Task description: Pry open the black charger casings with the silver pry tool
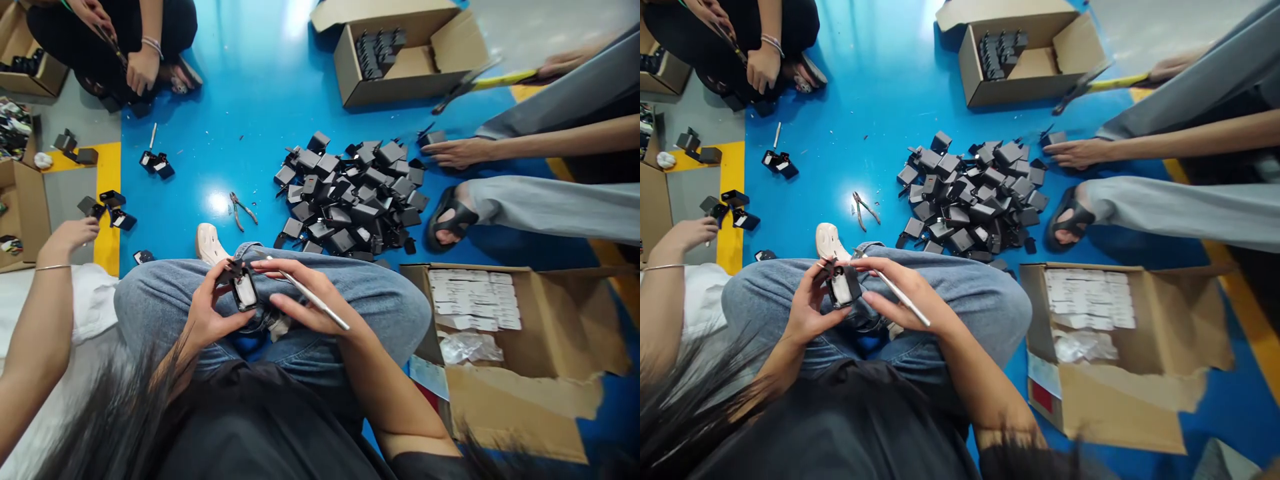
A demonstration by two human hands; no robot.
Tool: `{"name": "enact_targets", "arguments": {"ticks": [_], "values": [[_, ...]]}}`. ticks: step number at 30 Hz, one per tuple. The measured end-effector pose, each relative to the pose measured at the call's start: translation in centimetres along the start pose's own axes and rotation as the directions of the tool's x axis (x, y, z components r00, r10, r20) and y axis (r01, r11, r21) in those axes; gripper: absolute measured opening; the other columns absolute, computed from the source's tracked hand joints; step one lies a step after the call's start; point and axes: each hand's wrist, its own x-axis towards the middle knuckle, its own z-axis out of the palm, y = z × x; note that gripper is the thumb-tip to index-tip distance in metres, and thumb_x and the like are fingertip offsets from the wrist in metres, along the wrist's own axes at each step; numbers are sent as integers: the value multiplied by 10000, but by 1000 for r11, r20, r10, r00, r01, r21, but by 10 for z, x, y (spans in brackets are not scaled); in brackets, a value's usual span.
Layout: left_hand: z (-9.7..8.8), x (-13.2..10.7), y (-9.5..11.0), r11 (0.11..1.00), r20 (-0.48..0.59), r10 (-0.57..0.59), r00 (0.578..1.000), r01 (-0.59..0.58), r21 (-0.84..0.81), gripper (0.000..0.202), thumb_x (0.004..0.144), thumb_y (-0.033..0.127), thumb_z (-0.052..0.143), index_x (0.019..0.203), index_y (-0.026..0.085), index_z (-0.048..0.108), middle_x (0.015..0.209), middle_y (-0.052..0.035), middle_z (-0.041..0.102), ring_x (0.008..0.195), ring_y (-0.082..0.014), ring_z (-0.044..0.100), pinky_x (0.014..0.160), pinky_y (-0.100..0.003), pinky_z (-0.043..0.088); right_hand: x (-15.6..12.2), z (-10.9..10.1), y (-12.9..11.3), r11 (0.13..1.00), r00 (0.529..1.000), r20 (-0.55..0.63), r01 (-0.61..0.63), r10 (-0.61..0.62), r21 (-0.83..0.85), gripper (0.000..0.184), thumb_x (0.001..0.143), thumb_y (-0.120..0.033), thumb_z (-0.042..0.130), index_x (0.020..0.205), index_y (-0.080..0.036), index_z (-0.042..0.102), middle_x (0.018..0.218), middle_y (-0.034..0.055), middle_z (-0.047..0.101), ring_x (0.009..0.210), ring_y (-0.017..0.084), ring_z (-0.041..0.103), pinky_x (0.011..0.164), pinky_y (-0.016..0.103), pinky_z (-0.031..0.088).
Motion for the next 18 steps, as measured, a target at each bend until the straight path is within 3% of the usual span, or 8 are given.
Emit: {"name": "enact_targets", "arguments": {"ticks": [2, 5, 8, 10, 12, 14, 18], "values": [[1, 1, 0, 996, -27, 16, 1000, -18, -88, 784, 764, 361, 831, 1456, 350, 464, 1506, -86, 531, 1420, -346, 497, 1098, -492, 550, 1, 0, 1, 997, 998, 49, 52, -49, -54, 508, 949, -263, 650, 1423, -256, 468, 1428, 116, 596, 1332, 244, 582, 1094, 402, 529], [6, 3, 2, 983, 10, 18, 1000, -16, -183, 720, 818, 347, 781, 1464, 390, 464, 1537, -51, 505, 1450, -346, 456, 1137, -493, 521, 2, 14, 7, 967, 988, -52, 134, -148, -217, 524, 936, -278, 665, 1419, -249, 463, 1394, 139, 602, 1320, 263, 581, 1119, 446, 503], [12, 4, 5, 990, 52, 4, 999, 3, -143, 774, 827, 338, 775, 1497, 435, 399, 1570, -8, 474, 1473, -329, 425, 1198, -487, 463, 2, 31, 14, 928, 962, -152, 166, -227, -333, 511, 961, -332, 634, 1431, -248, 453, 1330, 150, 625, 1236, 273, 628, 1052, 448, 551], [15, 4, 5, 996, 4, 20, 1000, -20, -87, 850, 795, 343, 809, 1510, 435, 358, 1573, -12, 474, 1472, -328, 427, 1231, -501, 417, 1, 37, 15, 912, 952, -163, 184, -258, -367, 491, 983, -357, 593, 1440, -243, 452, 1314, 156, 630, 1219, 280, 634, 1040, 454, 557], [16, 3, 3, 996, -67, 30, 997, -35, -82, 824, 803, 343, 800, 1499, 410, 363, 1549, -29, 506, 1444, -323, 470, 1228, -502, 418, 1, 37, 13, 909, 958, -134, 190, -255, -371, 481, 985, -343, 592, 1437, -231, 471, 1319, 159, 630, 1230, 278, 630, 1046, 442, 557], [13, 2, 2, 994, -112, 3, 994, -15, -106, 655, 867, 327, 724, 1451, 390, 434, 1480, -24, 582, 1381, -307, 548, 1194, -486, 462, 1, 32, 8, 931, 968, -123, 170, -220, -324, 454, 985, -263, 591, 1429, -235, 500, 1321, 140, 642, 1215, 247, 645, 1031, 395, 571], [6, 0, 4, 995, -142, -94, 985, 90, -37, 430, 864, 307, 706, 1278, 355, 598, 1278, 25, 723, 1223, -306, 673, 1106, -475, 543, 0, 17, 0, 984, 967, -224, 87, -121, -154, 423, 1021, -153, 492, 1416, -293, 547, 1187, 53, 725, 1011, 170, 729, 924, 321, 607]]}}
